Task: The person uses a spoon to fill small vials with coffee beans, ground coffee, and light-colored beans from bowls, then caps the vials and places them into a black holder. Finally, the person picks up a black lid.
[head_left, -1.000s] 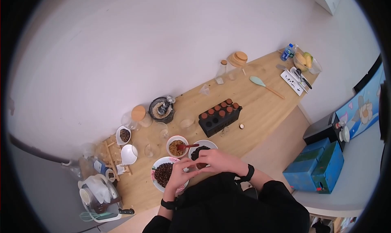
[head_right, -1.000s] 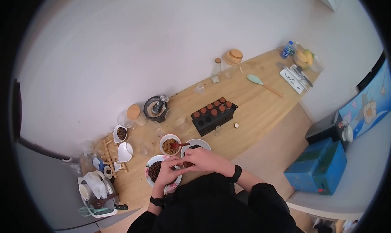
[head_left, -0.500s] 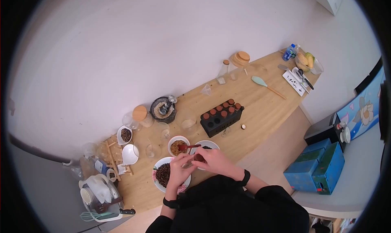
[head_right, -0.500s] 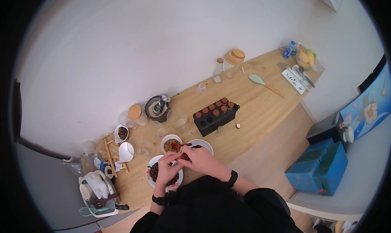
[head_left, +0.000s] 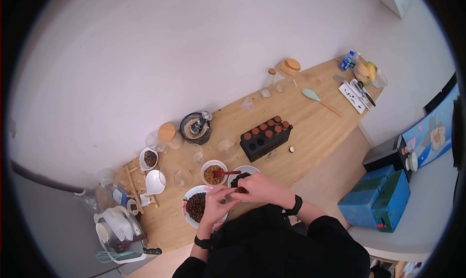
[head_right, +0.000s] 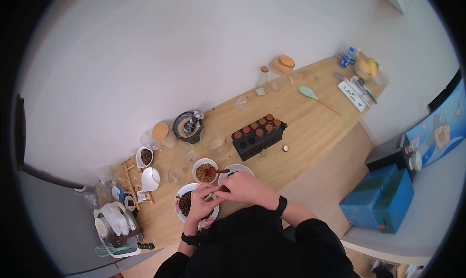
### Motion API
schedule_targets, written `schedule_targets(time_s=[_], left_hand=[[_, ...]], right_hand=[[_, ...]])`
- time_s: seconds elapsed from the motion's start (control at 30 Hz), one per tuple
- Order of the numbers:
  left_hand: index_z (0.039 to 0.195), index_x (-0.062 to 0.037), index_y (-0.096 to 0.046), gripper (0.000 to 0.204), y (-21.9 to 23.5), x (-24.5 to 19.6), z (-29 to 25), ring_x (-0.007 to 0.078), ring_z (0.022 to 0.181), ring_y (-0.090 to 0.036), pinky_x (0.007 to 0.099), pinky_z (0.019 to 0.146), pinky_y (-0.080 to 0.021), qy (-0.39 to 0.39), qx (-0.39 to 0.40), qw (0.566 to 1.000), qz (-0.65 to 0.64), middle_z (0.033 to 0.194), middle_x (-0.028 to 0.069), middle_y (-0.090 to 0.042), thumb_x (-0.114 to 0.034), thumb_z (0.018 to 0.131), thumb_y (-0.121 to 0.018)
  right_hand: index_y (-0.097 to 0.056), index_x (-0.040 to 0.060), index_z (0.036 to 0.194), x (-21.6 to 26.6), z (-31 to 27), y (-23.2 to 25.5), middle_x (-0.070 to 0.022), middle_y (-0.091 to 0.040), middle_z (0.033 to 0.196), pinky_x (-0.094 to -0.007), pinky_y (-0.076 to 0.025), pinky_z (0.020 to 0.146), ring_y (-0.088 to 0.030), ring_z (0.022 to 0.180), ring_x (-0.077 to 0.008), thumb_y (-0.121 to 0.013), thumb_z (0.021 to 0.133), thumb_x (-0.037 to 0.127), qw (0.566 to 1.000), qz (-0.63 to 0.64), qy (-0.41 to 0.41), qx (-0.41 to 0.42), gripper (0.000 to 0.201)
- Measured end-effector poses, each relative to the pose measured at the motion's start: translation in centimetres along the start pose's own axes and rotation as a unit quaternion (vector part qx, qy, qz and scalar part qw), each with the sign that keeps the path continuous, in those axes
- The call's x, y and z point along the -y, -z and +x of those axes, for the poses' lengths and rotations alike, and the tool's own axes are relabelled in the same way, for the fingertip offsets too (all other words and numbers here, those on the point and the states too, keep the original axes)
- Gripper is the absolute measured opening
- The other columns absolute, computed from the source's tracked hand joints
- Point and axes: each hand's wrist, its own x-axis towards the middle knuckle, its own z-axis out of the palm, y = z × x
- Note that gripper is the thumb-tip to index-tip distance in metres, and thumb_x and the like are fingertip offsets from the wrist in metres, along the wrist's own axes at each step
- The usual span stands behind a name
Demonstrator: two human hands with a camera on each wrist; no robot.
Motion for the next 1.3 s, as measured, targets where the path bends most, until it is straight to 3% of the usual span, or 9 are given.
schedule_targets(time_s=[0.2, 0.4, 0.53, 0.6, 0.83, 0.93, 1.07, 1.13, 1.3], left_hand=[[0.091, -0.0023, -0.07, 0.03, -1.1, 0.1, -0.1, 0.0178, 0.073, -0.061, 0.0282, 0.065, -0.049, -0.013, -0.089, 0.995, 0.053, 0.083, 0.0056, -0.063, -0.006, 0.064, -0.081], [0.093, -0.0028, -0.07, 0.034, -1.2, 0.2, 0.1, 0.0191, 0.071, -0.061, 0.0287, 0.063, -0.049, -0.018, -0.114, 0.99, 0.076, 0.083, 0.0065, -0.062, -0.006, 0.062, -0.082], [0.094, -0.0029, -0.07, 0.034, -0.9, 0.6, 0.1, 0.0173, 0.072, -0.061, 0.028, 0.063, -0.049, 0.021, -0.148, 0.986, 0.079, 0.084, 0.0058, -0.063, -0.007, 0.063, -0.083], [0.095, -0.0029, -0.07, 0.034, -0.5, 0.6, 0.3, 0.0167, 0.072, -0.061, 0.0276, 0.062, -0.049, 0.014, -0.154, 0.985, 0.079, 0.084, 0.0054, -0.063, -0.007, 0.063, -0.083], [0.095, -0.0031, -0.07, 0.034, -0.8, 0.9, 0.1, 0.0191, 0.074, -0.061, 0.0283, 0.065, -0.05, 0.025, -0.121, 0.99, 0.072, 0.085, 0.0069, -0.062, -0.007, 0.063, -0.081], [0.096, -0.0036, -0.07, 0.035, -1.1, 1.4, 0.0, 0.023, 0.078, -0.062, 0.031, 0.069, -0.05, -0.018, -0.109, 0.989, 0.101, 0.086, 0.0085, -0.063, -0.005, 0.062, -0.08], [0.096, -0.0039, -0.07, 0.036, -1.2, 1.7, -0.2, 0.0255, 0.082, -0.062, 0.0331, 0.072, -0.051, -0.041, -0.101, 0.988, 0.111, 0.089, 0.0093, -0.063, -0.004, 0.061, -0.079], [0.098, -0.0036, -0.069, 0.037, -1.2, 1.6, -0.3, 0.0258, 0.084, -0.062, 0.0333, 0.074, -0.051, -0.039, -0.09, 0.989, 0.114, 0.091, 0.0096, -0.064, -0.004, 0.062, -0.079], [0.1, -0.0029, -0.068, 0.037, -1.2, -1.7, 1.3, 0.0278, 0.089, -0.062, 0.0342, 0.077, -0.051, -0.06, -0.102, 0.988, 0.098, 0.094, 0.011, -0.063, -0.005, 0.064, -0.079]], right_hand=[[-0.063, 0.0025, 0.069, 0.6, 0.1, -2.4, -0.0135, -0.06, 0.059, -0.0405, -0.048, 0.053, -0.06, 0.054, -0.0322, -0.058, 0.088, 0.03, 0.986, -0.069, -0.127, -0.088, 0.034], [-0.064, 0.0043, 0.072, 1.1, 1.2, -3.6, -0.0131, -0.06, 0.06, -0.0398, -0.048, 0.054, -0.06, 0.056, -0.0326, -0.051, 0.094, 0.033, 0.949, 0.049, -0.04, -0.308, 0.039], [-0.064, 0.0071, 0.061, 0.4, -0.1, -3.1, -0.0103, -0.055, 0.048, -0.036, -0.046, 0.051, -0.061, 0.055, -0.0269, -0.049, 0.094, 0.035, 0.971, -0.001, -0.112, -0.21, 0.046], [-0.064, 0.0084, 0.06, 0.6, -0.8, -0.8, -0.0095, -0.054, 0.047, -0.0345, -0.046, 0.053, -0.06, 0.052, -0.0245, -0.044, 0.096, 0.036, 0.955, 0.211, -0.205, -0.038, 0.05], [-0.062, 0.0072, 0.099, 0.8, -0.6, -0.6, -0.0056, -0.06, 0.063, -0.0345, -0.048, 0.058, -0.062, 0.059, -0.0231, -0.071, 0.08, 0.027, 0.973, 0.133, -0.027, -0.185, 0.029], [-0.059, 0.0072, 0.107, -0.3, -1.1, -1.2, -0.0096, -0.063, 0.079, -0.0355, -0.051, 0.062, -0.064, 0.067, -0.0235, -0.07, 0.079, 0.028, 0.988, 0.12, -0.041, -0.086, 0.036], [-0.059, 0.0074, 0.108, -0.9, -1.2, -1.4, -0.0123, -0.063, 0.091, -0.0362, -0.052, 0.066, -0.065, 0.072, -0.025, -0.07, 0.08, 0.027, 0.989, 0.071, -0.123, 0.031, 0.036], [-0.062, 0.0065, 0.104, -0.9, -1.4, -2.0, -0.0125, -0.063, 0.085, -0.0359, -0.052, 0.065, -0.065, 0.072, -0.0254, -0.07, 0.08, 0.023, 0.986, 0.122, -0.041, -0.107, 0.03], [-0.062, 0.0045, 0.101, -1.2, -1.7, 0.0, -0.0119, -0.062, 0.084, -0.0355, -0.052, 0.064, -0.065, 0.074, -0.0249, -0.069, 0.08, 0.016, 0.97, 0.199, -0.073, -0.116, 0.025]])
